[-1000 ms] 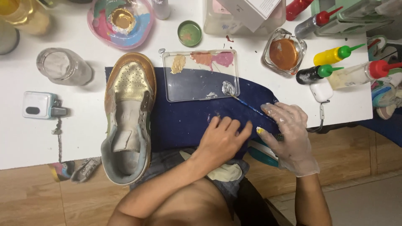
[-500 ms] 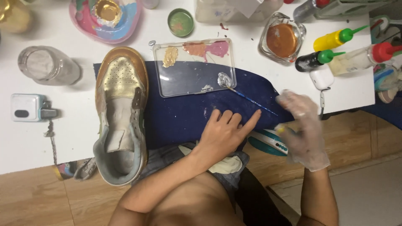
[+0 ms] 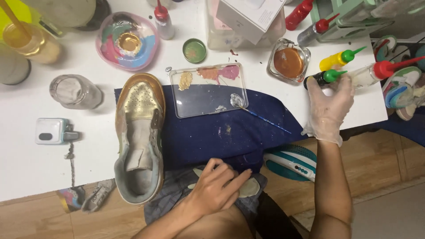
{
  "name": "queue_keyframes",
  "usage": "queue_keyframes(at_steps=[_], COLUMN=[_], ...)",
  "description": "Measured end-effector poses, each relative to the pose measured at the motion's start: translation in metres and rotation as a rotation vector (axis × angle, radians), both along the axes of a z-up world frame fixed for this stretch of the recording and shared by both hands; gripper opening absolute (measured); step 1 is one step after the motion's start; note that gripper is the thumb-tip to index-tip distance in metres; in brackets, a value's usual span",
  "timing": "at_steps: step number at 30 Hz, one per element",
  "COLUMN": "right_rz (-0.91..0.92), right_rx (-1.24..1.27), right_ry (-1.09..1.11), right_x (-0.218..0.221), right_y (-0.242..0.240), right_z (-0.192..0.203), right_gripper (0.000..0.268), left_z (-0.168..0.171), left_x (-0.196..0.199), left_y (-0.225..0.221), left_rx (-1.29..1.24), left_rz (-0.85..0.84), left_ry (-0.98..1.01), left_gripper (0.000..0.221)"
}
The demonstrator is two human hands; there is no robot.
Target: Mixing paint colors on a palette and applying the paint to a shoe for customization.
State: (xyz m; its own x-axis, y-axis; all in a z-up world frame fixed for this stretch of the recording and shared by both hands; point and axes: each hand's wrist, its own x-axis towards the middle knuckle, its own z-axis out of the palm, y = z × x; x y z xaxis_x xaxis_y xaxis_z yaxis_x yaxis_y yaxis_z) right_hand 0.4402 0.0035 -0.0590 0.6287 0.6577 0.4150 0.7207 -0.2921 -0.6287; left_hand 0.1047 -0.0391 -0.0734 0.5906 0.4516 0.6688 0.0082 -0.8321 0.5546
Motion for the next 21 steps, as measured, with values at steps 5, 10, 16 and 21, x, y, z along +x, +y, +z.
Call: queue_keyframes(at_steps=[5, 10, 16, 21], right_rz=[-0.03, 0.108, 0.813, 1.325], right_rx=[0.011, 0.187, -0.126, -0.113], right_ry=[0.005, 0.086, -0.035, -0.144], right_x=[0.001, -0.03, -0.091, -0.134], right_y=[-0.005, -0.029, -0.07, -0.082], right_z=[-0.006, 0.025, 0.064, 0.049], right_gripper=[0.029, 0.031, 0.042, 0.054], left_z=[0.005, 0.01, 0.032, 0.07], left_x=[-0.006, -0.004, -0.012, -0.03], left_y=[-0.001, 0.004, 0.005, 0.013], left_rx=[-0.004, 0.011, -0.168, -0.124], left_rz=[-0.013, 0.025, 0.052, -0.063], left_ry=[-0.041, -0.088, -0.239, -0.175], left_gripper=[0.03, 0.029, 0.027, 0.015])
